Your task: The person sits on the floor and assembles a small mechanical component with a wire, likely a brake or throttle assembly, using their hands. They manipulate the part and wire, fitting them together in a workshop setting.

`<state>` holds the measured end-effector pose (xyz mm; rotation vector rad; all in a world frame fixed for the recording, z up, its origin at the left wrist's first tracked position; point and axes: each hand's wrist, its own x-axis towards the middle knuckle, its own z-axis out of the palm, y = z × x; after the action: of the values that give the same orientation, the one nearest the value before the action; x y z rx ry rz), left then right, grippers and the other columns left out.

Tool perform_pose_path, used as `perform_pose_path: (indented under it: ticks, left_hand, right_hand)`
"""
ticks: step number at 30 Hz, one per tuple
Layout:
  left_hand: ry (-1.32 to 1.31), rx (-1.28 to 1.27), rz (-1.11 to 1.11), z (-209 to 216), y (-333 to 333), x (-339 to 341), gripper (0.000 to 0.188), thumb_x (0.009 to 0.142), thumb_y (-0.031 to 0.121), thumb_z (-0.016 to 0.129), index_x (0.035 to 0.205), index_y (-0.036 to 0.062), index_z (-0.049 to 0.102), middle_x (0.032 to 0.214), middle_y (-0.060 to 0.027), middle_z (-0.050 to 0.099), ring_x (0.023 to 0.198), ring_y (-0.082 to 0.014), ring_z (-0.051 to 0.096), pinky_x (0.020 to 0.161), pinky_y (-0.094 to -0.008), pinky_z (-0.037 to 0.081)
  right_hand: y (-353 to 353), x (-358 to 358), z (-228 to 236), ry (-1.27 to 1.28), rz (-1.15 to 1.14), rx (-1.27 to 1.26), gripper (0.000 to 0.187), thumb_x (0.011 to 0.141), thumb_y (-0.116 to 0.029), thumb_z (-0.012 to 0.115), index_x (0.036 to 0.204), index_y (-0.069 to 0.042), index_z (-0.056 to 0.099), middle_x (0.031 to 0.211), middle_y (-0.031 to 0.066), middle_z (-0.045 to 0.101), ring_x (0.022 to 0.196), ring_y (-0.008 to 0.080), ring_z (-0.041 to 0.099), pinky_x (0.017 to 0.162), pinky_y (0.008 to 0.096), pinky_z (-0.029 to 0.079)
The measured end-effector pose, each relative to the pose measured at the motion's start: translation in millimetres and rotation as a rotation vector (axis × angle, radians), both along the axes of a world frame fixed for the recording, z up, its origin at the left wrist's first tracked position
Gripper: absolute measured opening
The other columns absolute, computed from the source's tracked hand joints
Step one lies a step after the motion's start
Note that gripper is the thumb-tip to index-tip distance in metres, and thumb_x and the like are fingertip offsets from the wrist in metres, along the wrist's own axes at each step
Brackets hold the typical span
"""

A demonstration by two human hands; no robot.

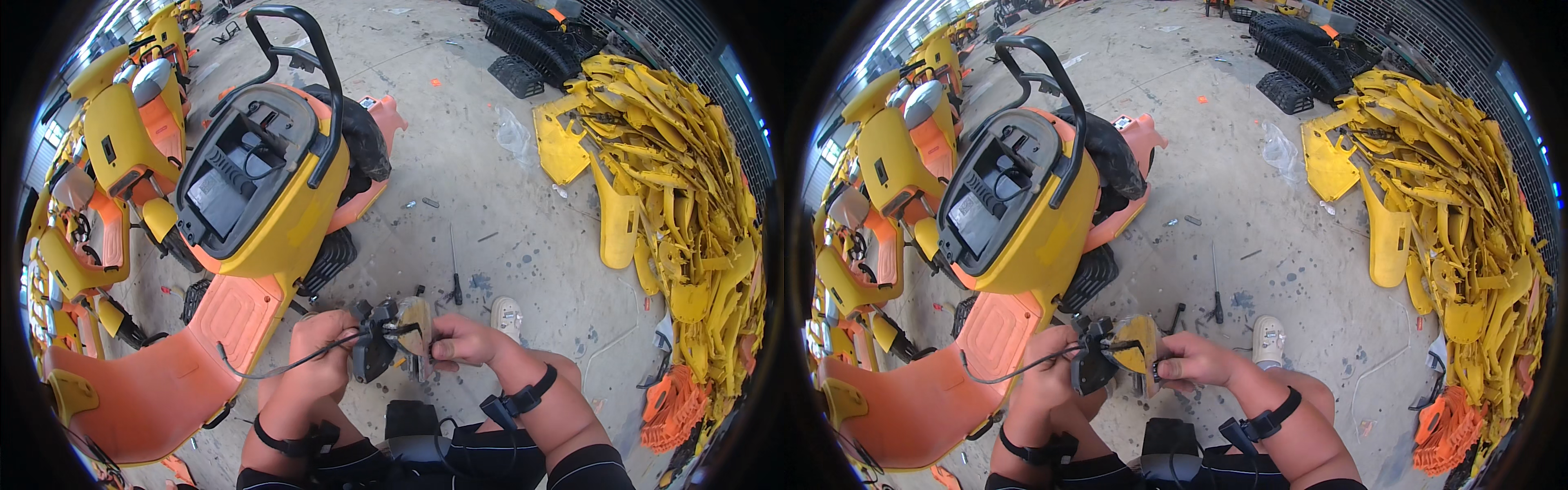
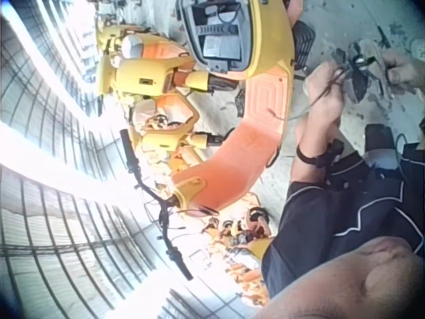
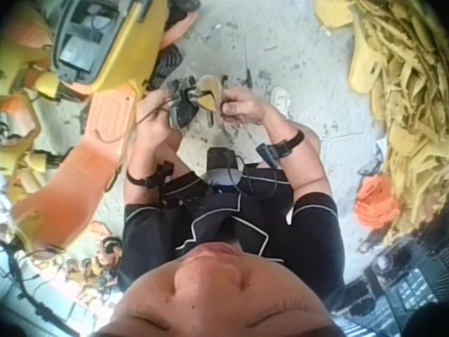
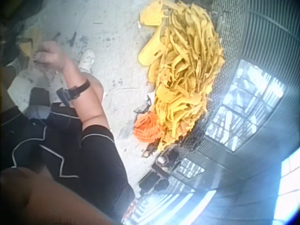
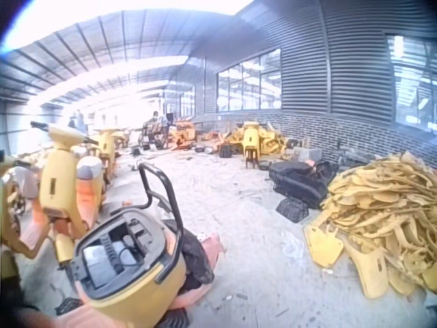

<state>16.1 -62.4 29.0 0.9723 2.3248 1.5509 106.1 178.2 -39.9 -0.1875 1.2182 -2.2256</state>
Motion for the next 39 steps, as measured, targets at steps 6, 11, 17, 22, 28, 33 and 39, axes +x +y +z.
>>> perform_pose_path:
  ticks: [6,11,17,22,28,33,39]
  left_hand:
    - [-1.020,0.034,-0.079,17.7,-11.2,2.0,0.018,0.094,0.008,0.056,0.080,-0.0037,0.061,0.066,0.0038,0.051,0.060,-0.0074,0.045,0.055,-0.0220,0.036]
    - [-1.086,0.179,-0.108,13.0,-8.3,2.6,0.013,0.096,0.012,0.056,0.089,0.0013,0.059,0.070,0.0041,0.048,0.061,-0.0054,0.038,0.055,-0.0207,0.032]
    - [-0.260,-0.021,0.048,0.4,3.8,16.6,0.007,0.097,0.010,0.053,0.095,0.0034,0.051,0.079,-0.0001,0.052,0.071,-0.0086,0.044,0.063,-0.0232,0.039]
    - [-0.361,0.166,0.092,-13.5,3.4,19.9,0.008,0.099,0.010,0.050,0.098,0.0024,0.050,0.079,-0.0005,0.052,0.069,-0.0080,0.046,0.063,-0.0220,0.040]
    - [-0.550,0.355,0.044,-12.9,0.9,17.1,0.011,0.100,0.015,0.047,0.101,0.0042,0.049,0.076,0.0010,0.050,0.066,-0.0061,0.043,0.061,-0.0207,0.038]
    - [-0.668,0.480,0.003,-20.1,-1.0,14.3,0.013,0.100,0.018,0.049,0.100,0.0052,0.048,0.074,0.0010,0.050,0.065,-0.0062,0.043,0.059,-0.0209,0.036]
    - [-0.732,0.561,0.012,-22.4,-2.3,12.8,0.013,0.099,0.019,0.052,0.099,0.0067,0.048,0.077,0.0016,0.051,0.068,-0.0057,0.044,0.061,-0.0208,0.036]
  right_hand:
    - [16.4,0.6,-1.4,0.043,0.124,0.183,0.039,0.085,-0.036,0.071,0.101,-0.001,0.063,0.072,0.0014,0.060,0.052,0.0078,0.048,0.047,0.0236,0.038]
    - [22.1,-1.3,4.0,0.030,0.097,0.192,0.040,0.086,-0.038,0.070,0.101,-0.001,0.063,0.069,0.0012,0.059,0.050,0.0082,0.047,0.047,0.0237,0.037]
    - [6.3,2.4,-2.2,-0.042,0.018,0.018,0.054,0.085,-0.048,0.068,0.106,0.002,0.061,0.076,0.0052,0.061,0.050,0.0097,0.047,0.046,0.0237,0.036]
    - [-0.6,0.2,-1.2,-0.105,-0.002,-0.133,0.057,0.084,-0.048,0.068,0.110,0.002,0.060,0.088,0.0085,0.064,0.053,0.0108,0.050,0.046,0.0233,0.038]
    - [-4.0,3.7,-6.1,-0.096,0.024,-0.118,0.056,0.087,-0.045,0.066,0.115,0.002,0.057,0.091,0.0098,0.065,0.056,0.0111,0.052,0.049,0.0236,0.040]
    - [-7.7,5.7,7.6,-0.073,0.008,-0.106,0.048,0.091,-0.040,0.062,0.113,0.002,0.057,0.090,0.0109,0.065,0.057,0.0125,0.052,0.049,0.0244,0.041]
    - [-8.1,6.8,15.2,-0.064,0.026,-0.089,0.042,0.094,-0.037,0.057,0.114,0.001,0.056,0.083,0.0066,0.061,0.059,0.0099,0.050,0.050,0.0230,0.040]
